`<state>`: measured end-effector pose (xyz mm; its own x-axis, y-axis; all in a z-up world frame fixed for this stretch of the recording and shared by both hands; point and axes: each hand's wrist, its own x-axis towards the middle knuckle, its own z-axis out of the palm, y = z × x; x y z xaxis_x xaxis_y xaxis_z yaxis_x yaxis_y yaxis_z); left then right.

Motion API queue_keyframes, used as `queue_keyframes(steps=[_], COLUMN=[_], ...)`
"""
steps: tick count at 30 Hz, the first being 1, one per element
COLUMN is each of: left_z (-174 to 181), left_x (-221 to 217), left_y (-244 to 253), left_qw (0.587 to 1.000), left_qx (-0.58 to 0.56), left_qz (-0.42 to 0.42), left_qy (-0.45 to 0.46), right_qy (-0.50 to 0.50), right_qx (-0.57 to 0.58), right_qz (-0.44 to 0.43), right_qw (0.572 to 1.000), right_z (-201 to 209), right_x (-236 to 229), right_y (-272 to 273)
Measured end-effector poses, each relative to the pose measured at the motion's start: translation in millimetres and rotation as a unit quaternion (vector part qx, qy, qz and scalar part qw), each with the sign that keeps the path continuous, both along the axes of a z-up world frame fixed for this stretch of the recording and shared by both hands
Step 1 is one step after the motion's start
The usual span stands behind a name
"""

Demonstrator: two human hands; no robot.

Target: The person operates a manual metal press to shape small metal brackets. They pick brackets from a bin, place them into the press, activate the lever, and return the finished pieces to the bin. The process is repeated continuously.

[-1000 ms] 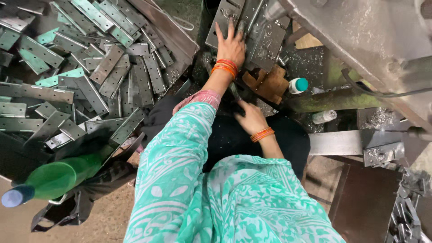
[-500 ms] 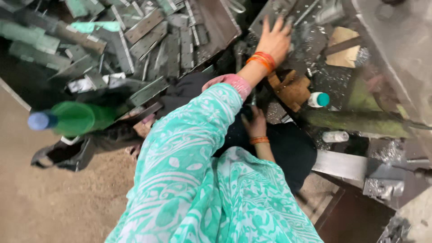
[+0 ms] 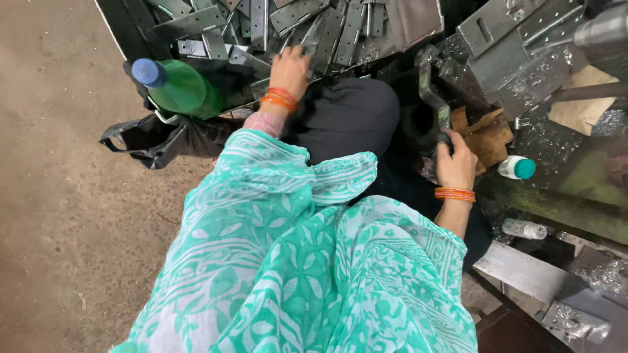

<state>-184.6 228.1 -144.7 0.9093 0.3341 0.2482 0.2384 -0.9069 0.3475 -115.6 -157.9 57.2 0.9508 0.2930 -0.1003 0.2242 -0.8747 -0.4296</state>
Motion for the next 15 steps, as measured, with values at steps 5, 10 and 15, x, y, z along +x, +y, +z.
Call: queue_keyframes(steps=[5,10,15], left_z=[-39,-46,-48], left_x=[-63,-60,-43], left_y=[14,15,19], left_qw=[1.000,0.999,0.999], left_qx=[-0.003,-0.019,-0.034], left_qz=[0.021,0.010,0.014], left_qy=[-0.003,-0.026,0.010], right_qy=[0.015,0.016,0.014], right_qx=[-0.015,-0.019,-0.013], right_qz=[-0.006,-0.006,-0.012], right_qw=[1.000,1.000,1.000], right_z=[-3,-5,-3], right_x=[1,1,-1], right_y=[-3,-1,-1])
